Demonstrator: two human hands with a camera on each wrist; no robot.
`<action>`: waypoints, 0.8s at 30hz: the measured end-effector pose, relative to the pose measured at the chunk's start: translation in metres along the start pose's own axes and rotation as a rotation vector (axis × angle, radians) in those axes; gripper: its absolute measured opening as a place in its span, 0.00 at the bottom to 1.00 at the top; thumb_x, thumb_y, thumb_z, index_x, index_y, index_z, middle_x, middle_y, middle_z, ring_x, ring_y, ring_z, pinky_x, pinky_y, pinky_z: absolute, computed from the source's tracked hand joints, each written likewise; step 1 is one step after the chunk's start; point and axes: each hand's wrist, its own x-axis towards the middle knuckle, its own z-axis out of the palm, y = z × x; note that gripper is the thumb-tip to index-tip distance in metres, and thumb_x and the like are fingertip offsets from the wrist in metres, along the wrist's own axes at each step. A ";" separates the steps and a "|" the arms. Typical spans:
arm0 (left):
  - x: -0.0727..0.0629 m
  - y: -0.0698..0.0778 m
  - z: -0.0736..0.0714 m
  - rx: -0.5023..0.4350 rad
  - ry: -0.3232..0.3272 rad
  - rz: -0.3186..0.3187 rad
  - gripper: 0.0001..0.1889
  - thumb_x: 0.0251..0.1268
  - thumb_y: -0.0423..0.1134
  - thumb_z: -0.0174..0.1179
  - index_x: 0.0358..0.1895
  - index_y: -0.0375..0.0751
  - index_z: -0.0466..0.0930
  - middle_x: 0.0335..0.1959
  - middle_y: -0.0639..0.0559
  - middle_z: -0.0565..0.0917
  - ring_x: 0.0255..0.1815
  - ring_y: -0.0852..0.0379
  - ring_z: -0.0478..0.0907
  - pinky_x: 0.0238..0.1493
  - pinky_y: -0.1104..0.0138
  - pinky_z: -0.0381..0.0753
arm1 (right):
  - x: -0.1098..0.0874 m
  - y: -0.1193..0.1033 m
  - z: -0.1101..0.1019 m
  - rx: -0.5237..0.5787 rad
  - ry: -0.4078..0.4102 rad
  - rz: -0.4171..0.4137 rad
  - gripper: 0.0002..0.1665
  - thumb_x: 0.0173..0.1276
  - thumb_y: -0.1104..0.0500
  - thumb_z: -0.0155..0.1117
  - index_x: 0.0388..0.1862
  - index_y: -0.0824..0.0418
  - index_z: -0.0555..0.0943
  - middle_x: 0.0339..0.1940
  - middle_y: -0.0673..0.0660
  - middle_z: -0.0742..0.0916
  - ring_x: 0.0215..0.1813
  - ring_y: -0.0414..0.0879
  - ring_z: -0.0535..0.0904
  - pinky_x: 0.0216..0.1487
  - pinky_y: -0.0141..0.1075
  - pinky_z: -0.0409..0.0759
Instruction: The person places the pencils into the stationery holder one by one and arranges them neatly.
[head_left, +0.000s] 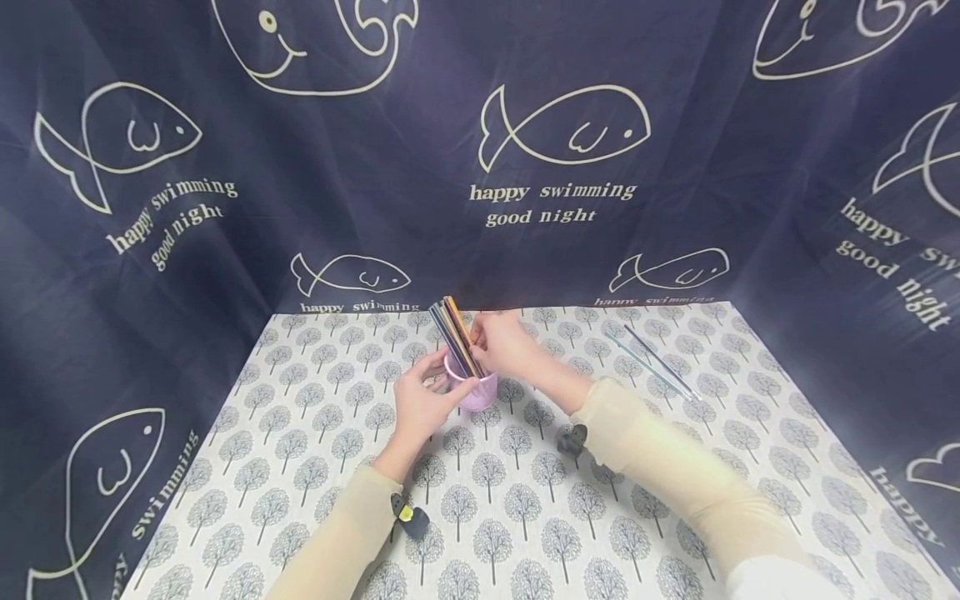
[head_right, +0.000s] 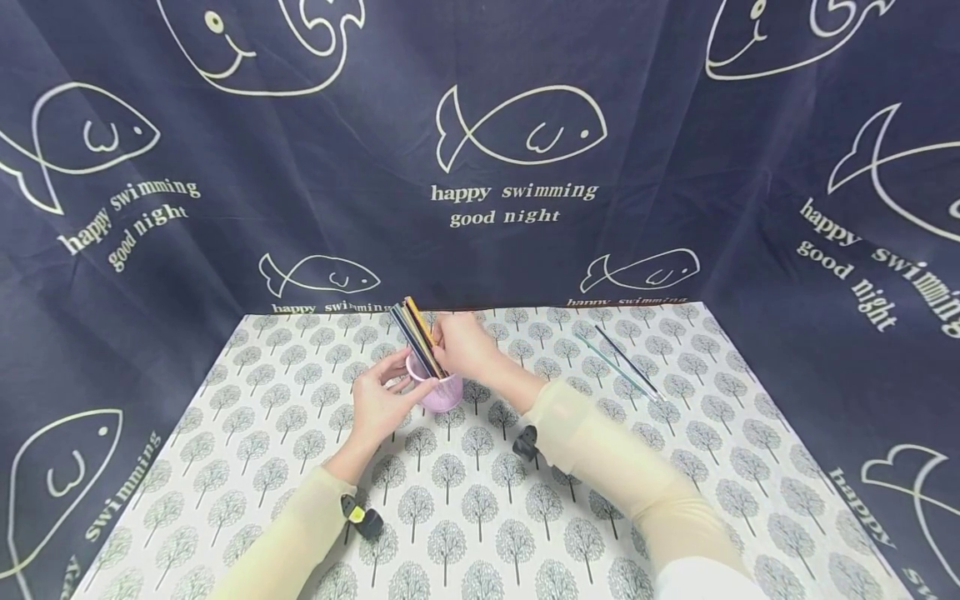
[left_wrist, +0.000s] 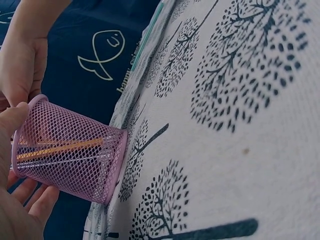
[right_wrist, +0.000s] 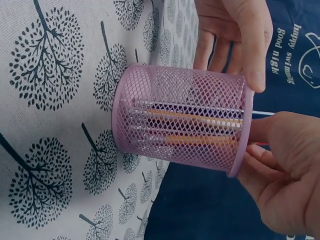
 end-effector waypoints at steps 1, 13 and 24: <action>0.000 0.000 0.000 0.001 0.000 0.001 0.36 0.48 0.38 0.86 0.63 0.34 0.84 0.56 0.35 0.89 0.57 0.39 0.89 0.57 0.55 0.93 | 0.000 -0.001 0.001 -0.012 0.002 0.003 0.06 0.67 0.67 0.73 0.35 0.65 0.82 0.33 0.59 0.91 0.31 0.46 0.87 0.29 0.26 0.88; -0.001 0.001 -0.001 0.000 0.005 0.002 0.36 0.49 0.40 0.86 0.64 0.34 0.83 0.56 0.36 0.89 0.57 0.38 0.88 0.56 0.57 0.93 | -0.003 -0.001 -0.006 -0.011 0.029 0.014 0.06 0.66 0.67 0.73 0.37 0.64 0.82 0.35 0.59 0.92 0.34 0.48 0.88 0.34 0.31 0.91; 0.000 0.002 0.000 0.004 0.002 -0.025 0.37 0.48 0.41 0.86 0.64 0.34 0.84 0.54 0.36 0.90 0.57 0.39 0.89 0.56 0.59 0.93 | -0.014 0.031 -0.063 0.029 0.238 -0.015 0.08 0.68 0.68 0.68 0.45 0.65 0.86 0.42 0.60 0.93 0.42 0.52 0.91 0.49 0.43 0.94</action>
